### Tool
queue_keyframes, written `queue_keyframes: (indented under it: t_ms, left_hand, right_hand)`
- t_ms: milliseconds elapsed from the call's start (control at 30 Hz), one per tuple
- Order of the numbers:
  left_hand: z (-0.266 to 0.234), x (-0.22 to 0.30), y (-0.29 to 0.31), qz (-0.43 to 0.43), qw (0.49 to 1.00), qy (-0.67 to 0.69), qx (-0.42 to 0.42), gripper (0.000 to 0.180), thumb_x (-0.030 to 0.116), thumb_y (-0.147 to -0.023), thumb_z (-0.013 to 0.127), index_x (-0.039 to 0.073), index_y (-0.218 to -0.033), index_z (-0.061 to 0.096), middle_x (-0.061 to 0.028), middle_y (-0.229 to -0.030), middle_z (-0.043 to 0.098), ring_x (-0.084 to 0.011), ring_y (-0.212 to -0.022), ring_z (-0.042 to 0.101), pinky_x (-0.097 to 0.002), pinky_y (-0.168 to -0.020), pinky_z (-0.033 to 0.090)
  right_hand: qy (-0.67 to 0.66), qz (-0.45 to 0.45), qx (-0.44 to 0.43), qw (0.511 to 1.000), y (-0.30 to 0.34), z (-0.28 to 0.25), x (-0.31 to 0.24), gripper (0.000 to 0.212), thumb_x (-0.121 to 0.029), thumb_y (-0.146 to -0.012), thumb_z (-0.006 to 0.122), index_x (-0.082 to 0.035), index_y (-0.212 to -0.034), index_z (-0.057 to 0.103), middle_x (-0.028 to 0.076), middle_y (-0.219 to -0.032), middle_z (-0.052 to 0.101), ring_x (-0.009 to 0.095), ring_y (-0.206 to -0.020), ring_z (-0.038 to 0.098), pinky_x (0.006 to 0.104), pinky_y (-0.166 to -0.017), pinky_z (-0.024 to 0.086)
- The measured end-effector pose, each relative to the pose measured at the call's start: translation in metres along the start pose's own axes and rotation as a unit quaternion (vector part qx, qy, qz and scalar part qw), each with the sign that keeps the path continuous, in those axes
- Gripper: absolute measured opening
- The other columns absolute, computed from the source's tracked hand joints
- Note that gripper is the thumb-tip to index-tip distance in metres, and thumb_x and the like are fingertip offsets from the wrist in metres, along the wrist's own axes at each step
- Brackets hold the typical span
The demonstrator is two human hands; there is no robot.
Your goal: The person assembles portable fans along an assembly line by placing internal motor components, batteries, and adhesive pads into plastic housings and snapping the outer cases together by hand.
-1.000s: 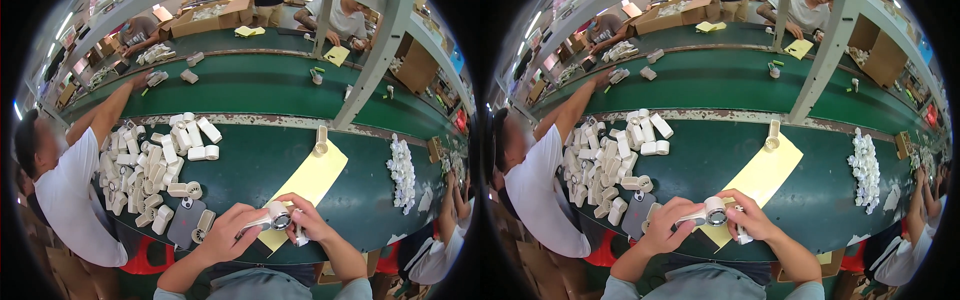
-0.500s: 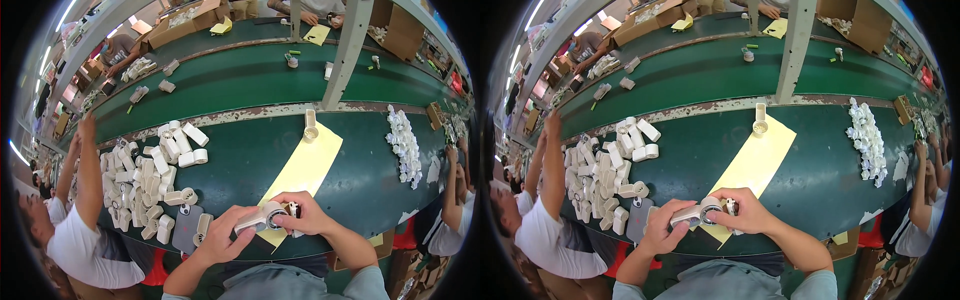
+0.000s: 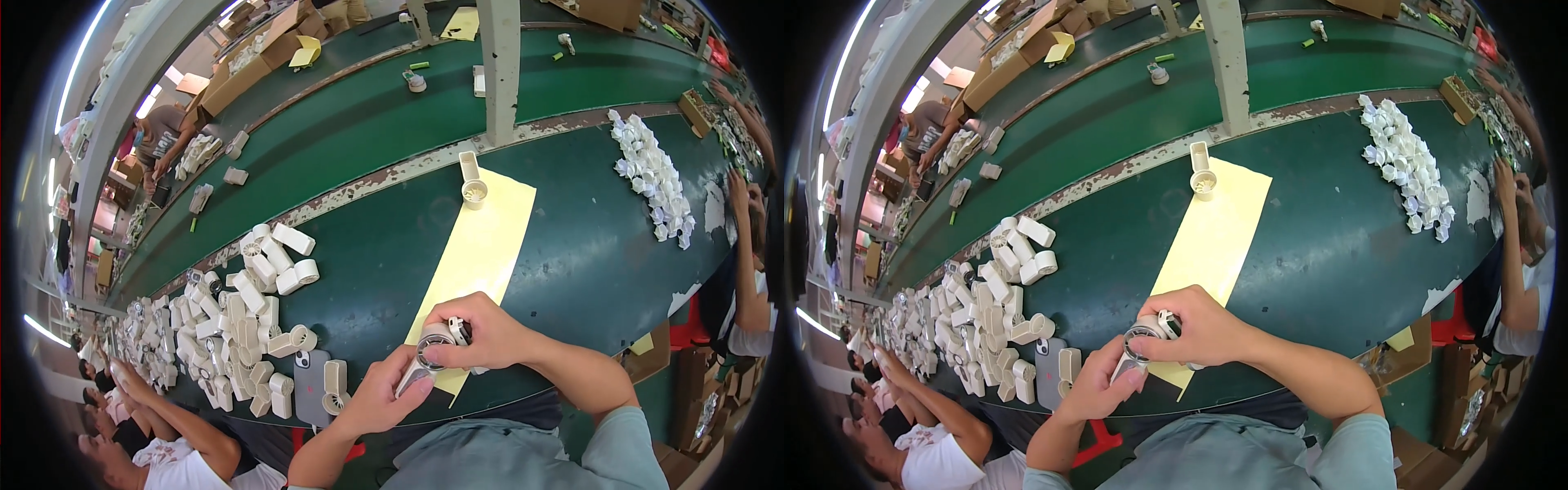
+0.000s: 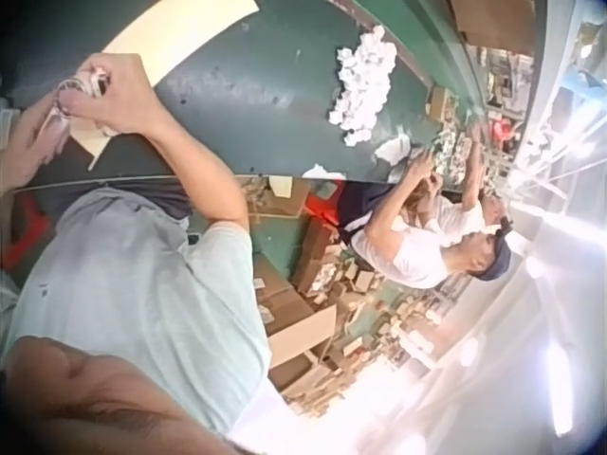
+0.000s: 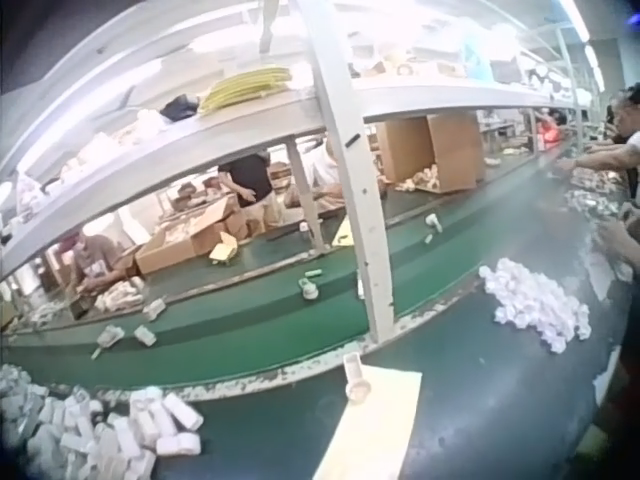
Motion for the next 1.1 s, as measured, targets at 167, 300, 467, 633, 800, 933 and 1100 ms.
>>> queue_keyframes:
  t_ms: [167,300,467,633,800,933,1100]
  left_hand:
    - [-0.001,0.007,-0.005,0.054,0.996,-0.049,0.046,0.037,0.024,-0.096,0.067,0.0,-0.122,0.058,-0.0063,-0.081,0.064,-0.0112,-0.069,0.058,-0.0281,-0.063,0.045]
    - [-0.005,0.015,-0.007,0.089,0.993,-0.042,0.066,0.033,0.024,-0.098,0.066,0.0,-0.12,0.06,-0.0037,-0.078,0.063,-0.0084,-0.064,0.056,-0.0259,-0.059,0.043]
    - [-0.05,0.009,-0.051,-0.1,0.978,0.176,0.054,0.029,0.035,-0.104,0.059,0.008,-0.113,0.064,0.0027,-0.07,0.057,-0.0034,-0.053,0.047,-0.0207,-0.044,0.032]
    - [-0.159,0.018,-0.157,-0.049,0.953,0.235,0.182,0.041,0.049,-0.103,0.054,0.009,-0.112,0.056,-0.0066,-0.088,0.063,-0.0112,-0.067,0.056,-0.0268,-0.056,0.045]
    - [-0.137,0.032,-0.167,-0.047,0.98,0.025,0.19,0.052,0.042,-0.102,0.059,0.002,-0.135,0.055,-0.0119,-0.104,0.069,-0.0154,-0.074,0.063,-0.0306,-0.064,0.053]
    - [-0.144,0.041,-0.116,0.148,0.904,-0.315,0.247,0.03,0.022,-0.093,0.07,-0.001,-0.113,0.069,-0.0109,-0.09,0.072,-0.0175,-0.072,0.068,-0.0333,-0.066,0.056]
    - [-0.248,0.025,-0.08,0.043,0.799,-0.471,0.372,0.033,0.025,-0.092,0.068,0.0,-0.113,0.067,-0.0204,-0.095,0.071,-0.0393,-0.094,0.067,-0.0488,-0.084,0.054]
  right_hand:
    - [0.028,-0.021,0.021,0.999,0.002,-0.007,-0.008,0.027,-0.026,-0.087,0.079,-0.001,-0.092,0.07,0.005,-0.074,0.067,0.01,-0.06,0.06,0.0261,-0.055,0.048]
    - [-0.002,0.015,0.019,1.0,0.002,-0.007,-0.009,0.03,-0.031,-0.091,0.076,-0.002,-0.089,0.071,0.003,-0.07,0.065,0.011,-0.062,0.061,0.0274,-0.055,0.047]
    - [-0.158,0.106,0.123,0.974,-0.002,-0.033,0.012,0.036,-0.036,-0.104,0.055,-0.003,-0.119,0.06,0.005,-0.083,0.06,0.013,-0.056,0.061,0.0269,-0.049,0.047]
    - [-0.276,0.107,0.17,0.94,-0.004,-0.036,0.03,0.03,-0.02,-0.098,0.048,-0.005,-0.125,0.05,0.007,-0.088,0.055,0.019,-0.065,0.063,0.0315,-0.059,0.053]
    - [-0.173,0.082,0.184,0.964,-0.005,-0.038,0.045,0.02,-0.017,-0.106,0.047,-0.005,-0.119,0.055,0.004,-0.086,0.058,0.016,-0.072,0.064,0.0284,-0.065,0.052]
    - [-0.085,-0.006,0.188,0.978,-0.01,-0.03,0.026,0.024,-0.021,-0.11,0.046,-0.003,-0.122,0.057,0.006,-0.089,0.069,0.016,-0.095,0.069,0.0302,-0.084,0.053]
    - [0.133,-0.106,0.21,0.963,-0.001,-0.019,-0.005,0.02,-0.013,-0.105,0.054,0.0,-0.12,0.059,0.012,-0.098,0.073,0.021,-0.09,0.071,0.0331,-0.079,0.054]
Point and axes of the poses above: each hand's wrist, its own y-axis away from the middle knuckle, its own z-axis out of the palm, x = y × z, the point moved 6 cm from there along -y, towards the middle knuckle
